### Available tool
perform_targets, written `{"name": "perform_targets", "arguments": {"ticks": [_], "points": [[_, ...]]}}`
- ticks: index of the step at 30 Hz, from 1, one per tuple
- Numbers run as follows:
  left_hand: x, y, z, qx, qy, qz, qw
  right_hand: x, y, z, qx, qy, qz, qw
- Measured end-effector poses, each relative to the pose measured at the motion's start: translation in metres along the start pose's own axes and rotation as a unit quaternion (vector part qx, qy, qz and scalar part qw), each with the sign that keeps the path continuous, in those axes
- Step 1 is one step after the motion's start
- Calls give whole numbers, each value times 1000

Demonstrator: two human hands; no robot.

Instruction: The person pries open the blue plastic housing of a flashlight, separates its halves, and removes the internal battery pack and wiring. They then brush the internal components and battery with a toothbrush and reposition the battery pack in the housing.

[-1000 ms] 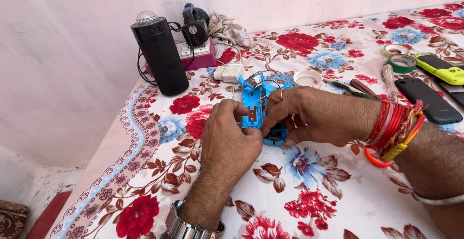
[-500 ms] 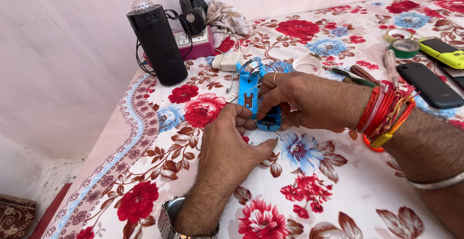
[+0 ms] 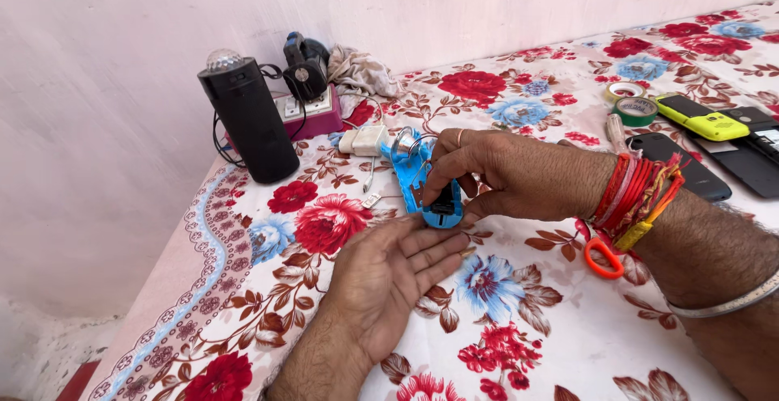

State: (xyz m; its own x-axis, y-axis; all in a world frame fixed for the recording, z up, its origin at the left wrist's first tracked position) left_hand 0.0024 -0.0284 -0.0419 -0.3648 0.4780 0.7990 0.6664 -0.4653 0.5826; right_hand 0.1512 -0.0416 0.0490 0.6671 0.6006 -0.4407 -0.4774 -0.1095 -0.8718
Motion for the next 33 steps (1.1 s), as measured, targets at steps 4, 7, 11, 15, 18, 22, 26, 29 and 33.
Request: {"name": "perform_targets", "arguments": {"ticks": [4, 7, 11, 15, 18, 22, 26, 29, 33], "points": [[-12, 14, 20, 17, -32, -60, 998, 8, -1, 0, -7, 22, -1, 1000], [-18, 17, 32, 49, -21, -79, 995, 8, -7, -3, 18, 1, -24, 1000], [-16, 20, 42, 25, 7, -74, 997, 17, -19, -5, 43, 54, -7, 998], [-20, 23, 51, 34, 18, -81, 996, 20, -21, -9, 46, 62, 14, 997], [-21, 24, 57, 27, 30, -94, 995, 21, -23, -13, 69, 51, 55, 995], [-19, 23, 56, 21, 44, -110, 993, 15, -16, -29, 171, -14, 97, 980], [-14, 30, 53, 19, 42, -72, 996, 9, 0, -50, 283, -63, 12, 957], [-9, 36, 56, 18, 46, -56, 997, 10, 3, -54, 325, -85, -46, 941], [-9, 35, 62, 17, 61, -69, 996, 12, 4, -51, 338, -74, -62, 936]]}}
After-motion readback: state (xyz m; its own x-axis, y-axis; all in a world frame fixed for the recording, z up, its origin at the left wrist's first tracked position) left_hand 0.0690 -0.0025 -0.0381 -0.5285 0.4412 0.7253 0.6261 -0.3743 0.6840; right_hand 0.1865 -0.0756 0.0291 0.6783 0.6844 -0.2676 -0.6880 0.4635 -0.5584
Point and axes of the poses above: each hand's wrist, its own z-axis towards the middle knuckle, its own y-axis out of the palm, x = y × z, the point moved 5 cm from there along z, towards the middle knuckle, and after that the axes turned 2 degrees about -x, right-handed, at the moved point
